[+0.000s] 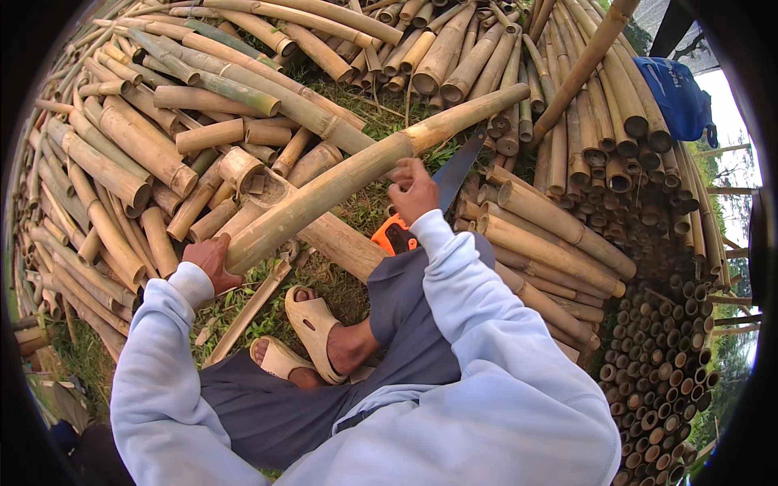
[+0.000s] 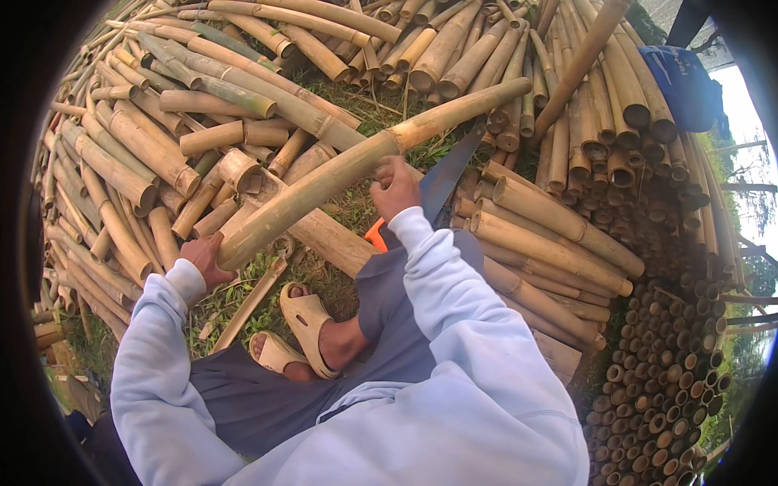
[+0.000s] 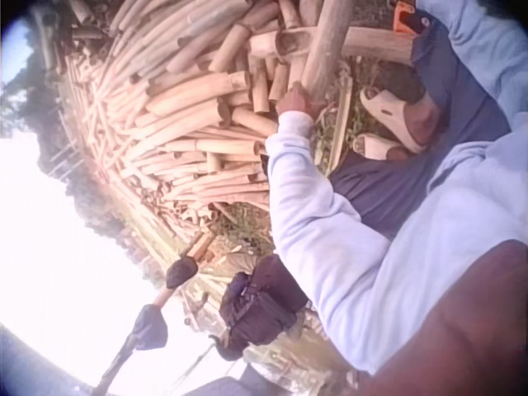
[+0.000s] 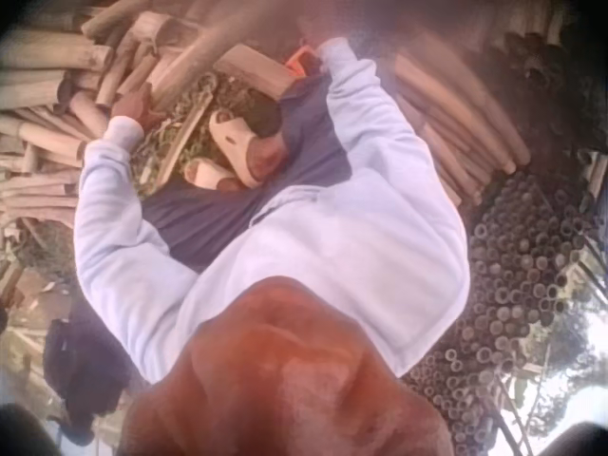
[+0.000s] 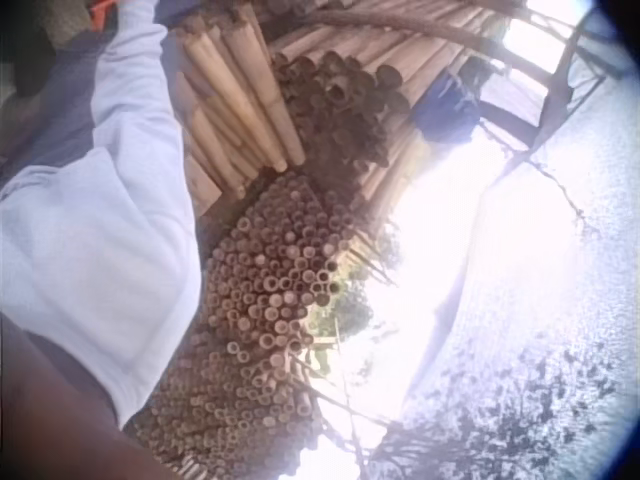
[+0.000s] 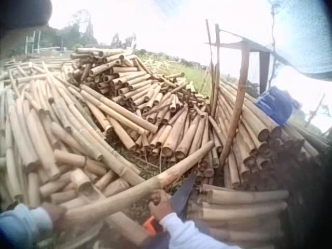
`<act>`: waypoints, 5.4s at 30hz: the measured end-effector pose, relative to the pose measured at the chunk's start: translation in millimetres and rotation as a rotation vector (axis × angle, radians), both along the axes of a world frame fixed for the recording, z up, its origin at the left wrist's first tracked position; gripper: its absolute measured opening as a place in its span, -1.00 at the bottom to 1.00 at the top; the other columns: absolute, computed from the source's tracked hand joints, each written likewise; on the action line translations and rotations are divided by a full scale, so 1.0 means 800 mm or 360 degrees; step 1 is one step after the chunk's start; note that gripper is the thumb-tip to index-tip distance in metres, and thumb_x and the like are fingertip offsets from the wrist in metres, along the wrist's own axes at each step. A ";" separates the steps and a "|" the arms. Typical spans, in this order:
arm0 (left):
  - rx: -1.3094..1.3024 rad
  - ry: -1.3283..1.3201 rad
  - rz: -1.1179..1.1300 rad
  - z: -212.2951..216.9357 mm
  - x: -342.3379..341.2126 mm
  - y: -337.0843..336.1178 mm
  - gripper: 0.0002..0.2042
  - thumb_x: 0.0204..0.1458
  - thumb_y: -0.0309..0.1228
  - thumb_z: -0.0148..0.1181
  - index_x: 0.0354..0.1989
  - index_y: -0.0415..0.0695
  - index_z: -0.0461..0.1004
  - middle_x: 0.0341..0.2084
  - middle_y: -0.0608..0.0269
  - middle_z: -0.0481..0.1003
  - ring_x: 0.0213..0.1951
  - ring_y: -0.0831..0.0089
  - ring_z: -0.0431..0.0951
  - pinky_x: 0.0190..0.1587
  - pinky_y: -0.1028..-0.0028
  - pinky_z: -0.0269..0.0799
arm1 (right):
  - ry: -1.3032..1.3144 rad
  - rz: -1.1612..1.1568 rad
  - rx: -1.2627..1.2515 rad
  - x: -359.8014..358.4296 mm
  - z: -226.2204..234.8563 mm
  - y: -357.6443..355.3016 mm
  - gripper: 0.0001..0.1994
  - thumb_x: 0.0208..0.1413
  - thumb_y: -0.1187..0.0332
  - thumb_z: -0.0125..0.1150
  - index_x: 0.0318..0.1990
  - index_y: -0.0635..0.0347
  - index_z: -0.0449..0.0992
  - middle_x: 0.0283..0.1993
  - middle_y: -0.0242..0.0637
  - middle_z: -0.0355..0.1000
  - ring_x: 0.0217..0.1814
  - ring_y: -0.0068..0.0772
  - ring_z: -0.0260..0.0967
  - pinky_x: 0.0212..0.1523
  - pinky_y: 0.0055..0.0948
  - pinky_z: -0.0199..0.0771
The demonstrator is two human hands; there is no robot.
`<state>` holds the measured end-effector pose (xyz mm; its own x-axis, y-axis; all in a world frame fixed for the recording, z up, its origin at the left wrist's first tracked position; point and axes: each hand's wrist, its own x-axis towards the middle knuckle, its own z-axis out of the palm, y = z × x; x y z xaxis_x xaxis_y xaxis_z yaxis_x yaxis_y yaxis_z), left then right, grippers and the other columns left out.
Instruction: The person sits on the ground and uses a hand saw to cut bamboo poles into shorter sections. They repeatedly select a bamboo pole, position it, saw through it, and then place the cut pieces aside.
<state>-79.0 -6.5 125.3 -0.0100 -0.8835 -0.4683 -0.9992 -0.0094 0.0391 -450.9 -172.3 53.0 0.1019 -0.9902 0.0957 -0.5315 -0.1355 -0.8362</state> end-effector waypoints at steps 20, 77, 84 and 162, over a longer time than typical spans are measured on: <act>-0.0216 -0.0193 0.0786 -0.082 0.164 0.298 -0.31 -0.36 -0.22 0.47 0.09 -0.02 0.40 -0.08 0.14 0.55 0.12 0.12 0.51 0.41 0.06 0.14 | 0.1100 0.1736 -0.1243 0.048 0.022 -0.127 -0.26 -0.39 0.35 0.59 0.12 0.08 0.46 0.00 -0.21 0.52 0.13 -0.07 0.44 0.32 0.02 0.23; -0.1090 -0.0283 0.0727 -0.248 0.058 0.401 -0.72 -0.13 -0.28 0.32 -0.19 0.08 0.48 -0.47 0.27 0.43 -0.34 0.23 0.60 -0.27 0.22 0.50 | 0.0794 0.2165 -0.0721 0.236 -0.012 0.092 -0.12 -0.11 0.17 0.52 0.46 -0.22 0.29 0.37 -0.20 0.31 0.50 -0.03 0.16 0.54 0.28 -0.19; -0.1340 -0.0184 0.0865 -0.219 0.114 0.390 -0.61 -0.20 -0.18 0.46 -0.20 0.06 0.45 -0.40 0.23 0.42 -0.28 0.17 0.58 -0.18 0.19 0.49 | 0.0466 0.2226 -0.0682 0.266 0.008 0.166 -0.36 0.08 0.31 0.45 0.37 -0.06 0.42 0.14 -0.09 0.43 0.12 -0.02 0.47 0.10 -0.14 0.50; -0.0546 0.0166 0.1032 -0.219 0.210 0.234 -0.24 -0.36 -0.15 0.57 0.15 -0.14 0.53 -0.15 -0.16 0.64 -0.08 -0.12 0.64 0.04 0.10 0.57 | 0.1663 0.0252 0.0859 -0.009 -0.177 0.014 -0.50 0.04 0.21 0.50 0.14 0.12 0.56 0.20 -0.07 0.54 0.26 0.02 0.47 0.26 -0.13 0.48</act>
